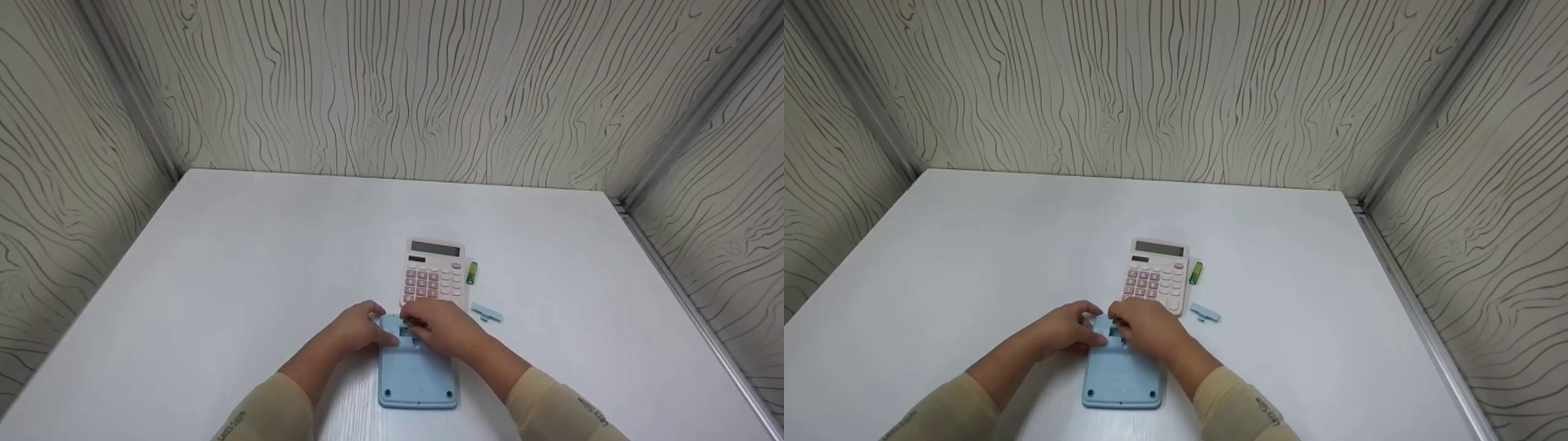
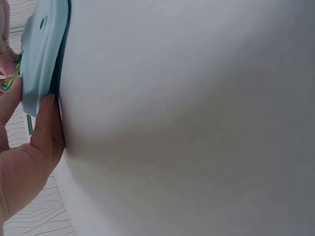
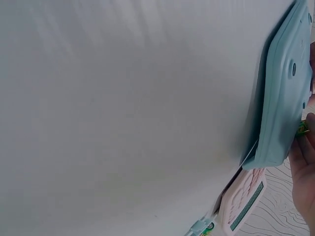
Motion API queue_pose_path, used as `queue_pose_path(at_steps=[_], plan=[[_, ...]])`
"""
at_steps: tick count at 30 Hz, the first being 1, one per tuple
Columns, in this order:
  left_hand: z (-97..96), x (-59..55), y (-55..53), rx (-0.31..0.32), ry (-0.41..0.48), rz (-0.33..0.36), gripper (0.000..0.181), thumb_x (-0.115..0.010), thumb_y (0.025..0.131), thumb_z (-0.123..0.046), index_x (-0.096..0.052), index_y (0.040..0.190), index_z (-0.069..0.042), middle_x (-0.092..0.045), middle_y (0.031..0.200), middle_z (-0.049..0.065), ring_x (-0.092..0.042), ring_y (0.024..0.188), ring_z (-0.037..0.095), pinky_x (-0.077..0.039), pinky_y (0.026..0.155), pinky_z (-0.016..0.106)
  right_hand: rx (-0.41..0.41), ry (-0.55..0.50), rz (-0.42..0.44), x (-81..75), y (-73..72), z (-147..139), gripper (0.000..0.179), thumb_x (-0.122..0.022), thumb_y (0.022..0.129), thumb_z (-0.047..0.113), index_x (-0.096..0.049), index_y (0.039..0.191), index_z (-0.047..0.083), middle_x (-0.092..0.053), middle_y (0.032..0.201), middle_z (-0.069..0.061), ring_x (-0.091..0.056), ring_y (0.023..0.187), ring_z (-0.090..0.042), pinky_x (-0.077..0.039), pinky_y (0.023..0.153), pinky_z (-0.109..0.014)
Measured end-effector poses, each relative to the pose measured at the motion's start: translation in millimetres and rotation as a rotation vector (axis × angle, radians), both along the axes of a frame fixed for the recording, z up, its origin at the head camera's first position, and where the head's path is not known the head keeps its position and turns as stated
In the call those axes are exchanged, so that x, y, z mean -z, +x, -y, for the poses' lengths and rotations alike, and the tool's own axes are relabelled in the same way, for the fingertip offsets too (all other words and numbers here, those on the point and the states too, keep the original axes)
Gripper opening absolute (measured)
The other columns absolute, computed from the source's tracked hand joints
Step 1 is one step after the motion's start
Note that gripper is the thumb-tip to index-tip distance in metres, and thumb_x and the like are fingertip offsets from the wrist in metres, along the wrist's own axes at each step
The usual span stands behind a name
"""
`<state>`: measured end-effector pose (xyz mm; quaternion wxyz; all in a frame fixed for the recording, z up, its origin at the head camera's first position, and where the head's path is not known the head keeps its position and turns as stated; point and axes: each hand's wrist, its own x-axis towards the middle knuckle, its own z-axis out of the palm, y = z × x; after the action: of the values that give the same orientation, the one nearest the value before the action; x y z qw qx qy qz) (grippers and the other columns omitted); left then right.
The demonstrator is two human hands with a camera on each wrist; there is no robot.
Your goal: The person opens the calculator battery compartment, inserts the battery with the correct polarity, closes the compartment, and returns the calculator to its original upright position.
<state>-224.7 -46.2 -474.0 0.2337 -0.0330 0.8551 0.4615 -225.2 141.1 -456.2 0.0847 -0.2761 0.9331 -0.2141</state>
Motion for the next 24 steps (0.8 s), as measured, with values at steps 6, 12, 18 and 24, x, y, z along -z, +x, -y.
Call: queue_pose_path(at_steps=[6, 12, 18, 24], plan=[[-0.3, 0.0, 0.0, -0.005, 0.009, 0.003, 0.06, -0.083, 0.063, -0.026, -0.055, 0.114, -0.013, -0.059, 0.103, 0.007, -0.057, 0.085, 0.021, -0.048, 0.081, 0.04, -0.084, 0.089, -0.075, -0.6, 1.7, 2.1, 0.01, -0.059, 0.089, 0.02, -0.062, 0.097, 0.025, -0.052, 0.074, 0.017, -0.05, 0.071, -0.003, -0.046, 0.067, -0.02], [-0.3, 0.9, 0.6, 0.008, 0.038, -0.003, 0.06, -0.082, 0.064, -0.023, -0.054, 0.116, -0.01, -0.06, 0.096, 0.007, -0.06, 0.077, 0.019, -0.05, 0.074, 0.035, -0.132, 0.115, -0.137, 1.1, 2.8, 2.4, 0.011, -0.059, 0.089, 0.018, -0.063, 0.097, 0.024, -0.052, 0.078, 0.016, -0.049, 0.072, -0.003, -0.047, 0.068, -0.02], [-1.1, -0.1, 0.1, 0.006, 0.039, 0.005, 0.059, -0.082, 0.064, -0.021, -0.054, 0.115, -0.01, -0.059, 0.096, 0.007, -0.059, 0.077, 0.019, -0.05, 0.072, 0.035, -0.174, 0.12, -0.143, 3.5, 2.5, 0.8, 0.019, -0.057, 0.089, 0.018, -0.065, 0.105, 0.023, -0.059, 0.091, 0.013, -0.054, 0.084, -0.004, -0.048, 0.08, -0.024], [-1.0, -0.1, -0.5, 0.01, 0.006, 0.001, 0.058, -0.082, 0.064, -0.024, -0.055, 0.114, -0.011, -0.058, 0.103, 0.007, -0.057, 0.084, 0.021, -0.048, 0.079, 0.039, -0.197, 0.1, -0.164, 3.5, 2.8, -1.0, 0.02, -0.058, 0.089, 0.018, -0.066, 0.107, 0.021, -0.062, 0.098, 0.011, -0.056, 0.093, -0.007, -0.047, 0.086, -0.025]])
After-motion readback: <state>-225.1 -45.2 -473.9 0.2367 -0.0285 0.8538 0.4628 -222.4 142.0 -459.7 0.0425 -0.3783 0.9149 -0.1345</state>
